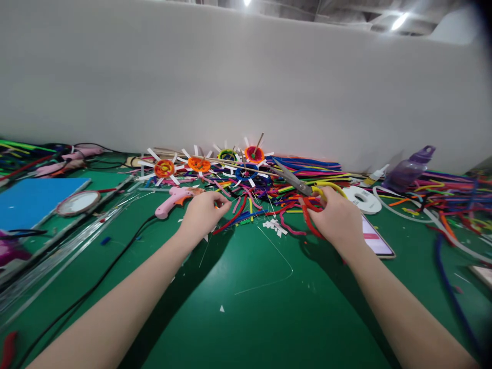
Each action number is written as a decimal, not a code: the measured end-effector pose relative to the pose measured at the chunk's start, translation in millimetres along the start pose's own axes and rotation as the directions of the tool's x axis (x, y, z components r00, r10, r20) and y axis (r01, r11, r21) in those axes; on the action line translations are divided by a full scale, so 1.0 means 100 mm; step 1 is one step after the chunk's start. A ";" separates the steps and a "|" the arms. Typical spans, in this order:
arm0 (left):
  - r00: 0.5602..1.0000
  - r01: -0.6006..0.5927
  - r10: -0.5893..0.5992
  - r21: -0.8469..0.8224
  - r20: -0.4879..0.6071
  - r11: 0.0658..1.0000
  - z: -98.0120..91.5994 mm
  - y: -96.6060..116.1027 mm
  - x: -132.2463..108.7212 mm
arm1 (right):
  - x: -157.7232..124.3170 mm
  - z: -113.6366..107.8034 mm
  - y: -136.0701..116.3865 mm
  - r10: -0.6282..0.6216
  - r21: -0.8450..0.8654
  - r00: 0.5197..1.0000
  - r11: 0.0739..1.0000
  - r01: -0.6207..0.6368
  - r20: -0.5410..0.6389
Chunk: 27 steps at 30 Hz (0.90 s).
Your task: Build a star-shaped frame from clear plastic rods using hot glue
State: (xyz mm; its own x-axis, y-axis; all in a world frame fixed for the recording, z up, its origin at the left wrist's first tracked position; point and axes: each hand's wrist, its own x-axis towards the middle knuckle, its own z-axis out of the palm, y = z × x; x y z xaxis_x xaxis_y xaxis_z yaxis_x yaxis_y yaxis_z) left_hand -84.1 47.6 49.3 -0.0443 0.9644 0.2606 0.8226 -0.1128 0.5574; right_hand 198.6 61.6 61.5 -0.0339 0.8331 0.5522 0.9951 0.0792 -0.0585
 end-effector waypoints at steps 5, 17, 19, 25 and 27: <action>0.992 -0.101 0.111 0.157 -0.053 0.982 0.19 0.30 0.25 | 0.02 -0.05 0.02 0.007 0.017 1.000 1.000 -0.007 -0.027; 0.936 0.122 0.040 0.428 -0.350 0.896 -0.12 -0.31 0.20 | -0.02 -0.11 -0.09 0.041 0.054 0.996 0.997 -0.046 0.078; 0.905 0.213 0.027 0.505 -0.425 0.836 -0.21 -0.60 0.10 | -0.03 -0.10 -0.12 0.047 0.074 0.991 0.996 -0.056 0.123; 0.955 0.286 -0.174 0.582 -0.242 0.761 -0.23 -1.09 -0.07 | -0.08 0.04 -0.16 -0.158 0.102 0.981 0.984 0.146 0.116; 0.960 0.271 -0.175 0.580 -0.217 0.768 -0.20 -1.13 -0.06 | -0.10 0.09 -0.15 -0.196 0.110 0.973 0.977 0.183 0.122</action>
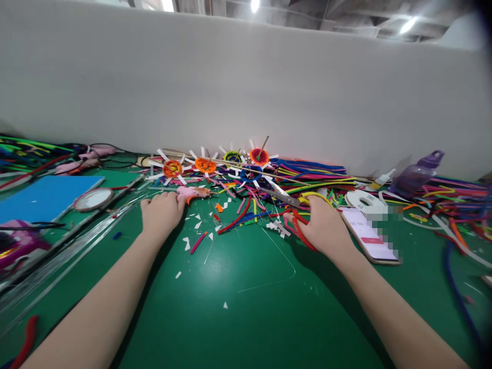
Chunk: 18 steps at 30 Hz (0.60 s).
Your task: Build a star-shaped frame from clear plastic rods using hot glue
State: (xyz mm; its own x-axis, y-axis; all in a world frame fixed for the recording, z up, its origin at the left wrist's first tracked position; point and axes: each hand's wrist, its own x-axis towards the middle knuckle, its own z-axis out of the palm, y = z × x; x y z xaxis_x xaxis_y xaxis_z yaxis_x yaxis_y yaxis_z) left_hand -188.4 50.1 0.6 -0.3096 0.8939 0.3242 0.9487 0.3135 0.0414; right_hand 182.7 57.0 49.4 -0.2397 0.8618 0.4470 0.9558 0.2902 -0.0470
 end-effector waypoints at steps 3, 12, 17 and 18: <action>1.000 -0.010 0.010 -0.006 0.000 1.000 0.04 0.01 0.01 | -0.02 0.04 0.00 -0.010 0.007 1.000 1.000 0.010 0.021; 0.988 0.038 -0.042 -0.031 -0.151 0.999 -0.07 0.13 -0.08 | -0.05 0.03 -0.08 0.038 -0.016 0.995 0.999 -0.037 0.092; 0.992 0.003 -0.010 -0.057 -0.124 0.998 -0.17 0.32 -0.14 | -0.10 -0.05 -0.20 0.058 -0.031 0.983 0.998 -0.053 0.174; 0.994 -0.007 0.001 -0.058 -0.108 0.998 -0.19 0.36 -0.15 | -0.11 -0.07 -0.23 0.064 -0.038 0.979 0.998 -0.058 0.194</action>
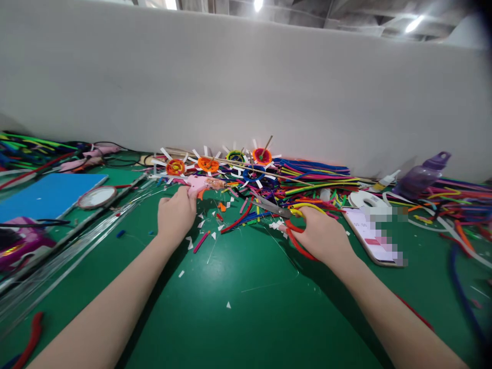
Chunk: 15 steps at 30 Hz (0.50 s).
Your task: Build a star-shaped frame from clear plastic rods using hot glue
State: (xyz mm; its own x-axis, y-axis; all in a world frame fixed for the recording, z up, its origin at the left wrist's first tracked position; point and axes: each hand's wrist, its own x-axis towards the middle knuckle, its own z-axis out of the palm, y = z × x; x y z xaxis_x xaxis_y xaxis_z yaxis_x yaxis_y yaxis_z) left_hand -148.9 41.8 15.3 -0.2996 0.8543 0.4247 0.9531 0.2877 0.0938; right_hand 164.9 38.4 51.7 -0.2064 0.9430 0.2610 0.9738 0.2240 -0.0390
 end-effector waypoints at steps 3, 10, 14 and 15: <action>0.998 -0.027 0.027 -0.002 0.053 1.000 -0.08 0.11 -0.03 | -0.04 -0.04 -0.08 0.011 -0.024 0.998 1.000 -0.010 0.057; 0.995 -0.038 0.039 -0.011 0.093 0.999 -0.30 0.36 -0.08 | -0.09 -0.02 -0.16 0.021 -0.059 0.988 0.998 -0.012 0.156; 0.994 -0.071 0.068 0.027 0.088 0.997 -0.41 0.51 -0.10 | -0.10 0.01 -0.17 0.034 -0.070 0.984 0.997 -0.023 0.173; 0.993 -0.087 0.084 0.037 0.085 0.996 -0.43 0.54 -0.11 | -0.10 0.01 -0.17 0.039 -0.073 0.983 0.997 -0.026 0.177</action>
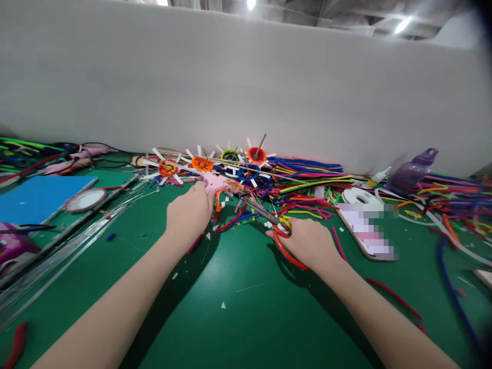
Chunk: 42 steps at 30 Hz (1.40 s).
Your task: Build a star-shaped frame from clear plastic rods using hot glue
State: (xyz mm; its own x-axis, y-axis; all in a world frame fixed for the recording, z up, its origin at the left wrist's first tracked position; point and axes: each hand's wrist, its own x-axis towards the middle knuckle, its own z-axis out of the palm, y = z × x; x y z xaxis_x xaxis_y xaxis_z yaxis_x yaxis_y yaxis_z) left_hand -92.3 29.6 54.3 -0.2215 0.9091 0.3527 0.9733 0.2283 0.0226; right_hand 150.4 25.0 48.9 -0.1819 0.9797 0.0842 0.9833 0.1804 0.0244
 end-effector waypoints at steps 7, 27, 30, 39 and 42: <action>0.999 -0.037 0.037 0.032 0.007 0.999 -0.10 0.10 -0.03 | 0.01 -0.01 0.00 -0.007 0.025 0.999 1.000 0.006 0.051; 0.995 -0.099 0.097 0.097 0.023 0.990 -0.10 0.17 -0.08 | 0.03 -0.03 0.01 -0.006 0.018 0.998 1.000 0.005 0.068; 0.994 -0.105 0.103 0.101 0.029 0.989 -0.09 0.16 -0.08 | 0.04 -0.02 0.02 -0.009 0.014 0.996 1.000 0.008 0.090; 0.994 -0.096 0.102 0.113 -0.044 0.989 -0.08 0.15 -0.07 | 0.07 0.01 0.05 -0.017 0.010 0.990 1.000 0.016 0.143; 0.995 -0.094 0.099 0.109 -0.034 0.990 -0.10 0.14 -0.07 | 0.08 0.01 0.05 -0.016 0.013 0.988 1.000 0.014 0.152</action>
State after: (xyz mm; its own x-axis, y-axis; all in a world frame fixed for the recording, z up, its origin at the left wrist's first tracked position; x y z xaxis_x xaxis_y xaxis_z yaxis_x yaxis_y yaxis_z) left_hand -76.5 23.3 61.3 -0.1222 0.9149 0.3847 0.9776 0.1780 -0.1127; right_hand 154.0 33.7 48.4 -0.1941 0.9786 -0.0690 0.9806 0.1954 0.0126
